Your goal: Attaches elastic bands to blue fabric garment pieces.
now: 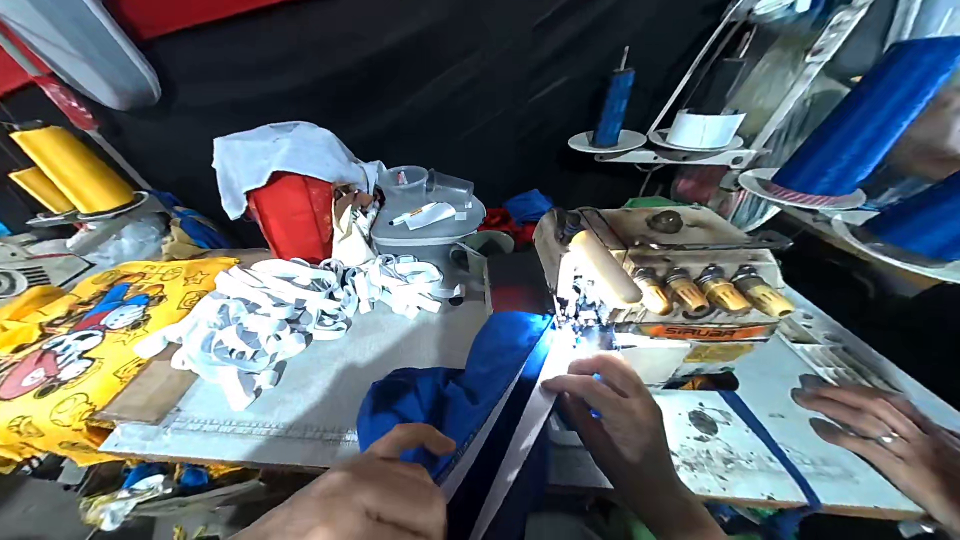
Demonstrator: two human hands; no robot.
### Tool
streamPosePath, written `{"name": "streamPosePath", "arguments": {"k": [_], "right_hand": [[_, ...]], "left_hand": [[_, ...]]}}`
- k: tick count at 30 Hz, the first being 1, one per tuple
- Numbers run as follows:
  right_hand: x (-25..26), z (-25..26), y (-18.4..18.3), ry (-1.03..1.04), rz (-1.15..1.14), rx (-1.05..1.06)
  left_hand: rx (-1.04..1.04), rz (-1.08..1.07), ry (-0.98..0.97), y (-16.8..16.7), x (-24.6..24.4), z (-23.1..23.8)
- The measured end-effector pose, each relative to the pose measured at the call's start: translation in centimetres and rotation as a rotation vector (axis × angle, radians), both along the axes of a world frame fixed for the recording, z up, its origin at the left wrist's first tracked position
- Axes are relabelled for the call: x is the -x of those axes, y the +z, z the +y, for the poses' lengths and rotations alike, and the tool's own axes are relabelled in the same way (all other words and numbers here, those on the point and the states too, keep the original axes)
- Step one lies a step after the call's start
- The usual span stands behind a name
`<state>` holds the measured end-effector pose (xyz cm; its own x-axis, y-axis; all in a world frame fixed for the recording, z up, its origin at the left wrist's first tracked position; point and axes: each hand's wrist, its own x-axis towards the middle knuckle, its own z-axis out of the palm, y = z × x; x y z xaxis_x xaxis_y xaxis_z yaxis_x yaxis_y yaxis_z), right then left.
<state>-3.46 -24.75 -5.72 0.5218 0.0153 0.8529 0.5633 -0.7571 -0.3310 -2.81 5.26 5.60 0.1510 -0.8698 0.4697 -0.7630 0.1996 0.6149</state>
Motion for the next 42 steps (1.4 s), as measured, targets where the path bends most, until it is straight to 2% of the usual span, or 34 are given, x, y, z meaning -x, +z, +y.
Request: {"name": "streamPosePath", "arguments": {"k": [4,6,9,13,15,17,18,20,23,26,29,30,33,35,37,39,42], "right_hand": [[1.0,-1.3,0.5,0.184,0.063,-0.023],[1.5,-2.2,0.4,0.222,0.086,0.012],[1.8,-2.9,-1.0,0.208,0.081,0.009],[1.8,-3.1,-2.6,0.239,0.048,-0.142],[2.2,-2.4,-2.6,0.264,0.074,-0.134],[2.7,-1.2,-2.1,0.272,0.086,-0.029],[3.1,-0.8,-1.8,0.258,0.092,0.022],[3.8,-1.2,-1.3,0.203,0.125,0.015],[4.4,-3.7,-0.9,0.143,0.237,-0.061],[4.5,-5.5,-1.6,0.138,0.377,0.068],[4.8,-4.9,-2.4,0.238,0.548,0.187],[4.9,-4.3,-2.5,0.272,0.591,0.196],[5.2,-3.0,-2.2,0.281,0.576,0.19],[5.3,-2.5,-1.7,0.263,0.494,0.124],[5.2,-2.2,-1.4,0.218,0.391,0.042],[4.8,-2.0,-0.7,0.158,0.315,0.022],[4.0,-1.9,0.0,0.06,0.223,0.024]], "left_hand": [[0.173,0.142,0.063,-0.9,-2.5,0.7],[0.173,0.067,0.173,-1.3,-4.0,0.3],[0.03,-0.109,0.366,-3.9,-5.5,-2.0],[-0.197,-0.057,0.781,-10.3,-5.0,-3.9],[-0.098,-0.127,0.976,-13.3,-4.6,-4.6],[0.082,-0.16,1.12,-15.2,-4.4,-4.9],[0.105,-0.17,1.162,-15.9,-4.3,-4.7],[0.025,-0.196,1.169,-16.8,-4.1,-3.9],[-0.157,-0.38,1.143,-17.2,-4.6,-2.0],[-0.281,-0.452,1.199,-16.7,-6.8,2.3],[-0.461,-0.412,1.356,-16.5,-8.0,6.7],[-0.462,-0.406,1.4,-16.1,-8.2,7.1],[-0.254,-0.424,1.329,-14.0,-7.3,4.5],[-0.061,-0.414,1.114,-12.4,-5.5,0.8],[0.043,-0.381,0.84,-11.1,-3.7,-3.4],[0.016,-0.318,0.662,-10.0,-2.7,-6.2],[-0.129,-0.259,0.637,-9.9,-3.8,-7.6]]}}
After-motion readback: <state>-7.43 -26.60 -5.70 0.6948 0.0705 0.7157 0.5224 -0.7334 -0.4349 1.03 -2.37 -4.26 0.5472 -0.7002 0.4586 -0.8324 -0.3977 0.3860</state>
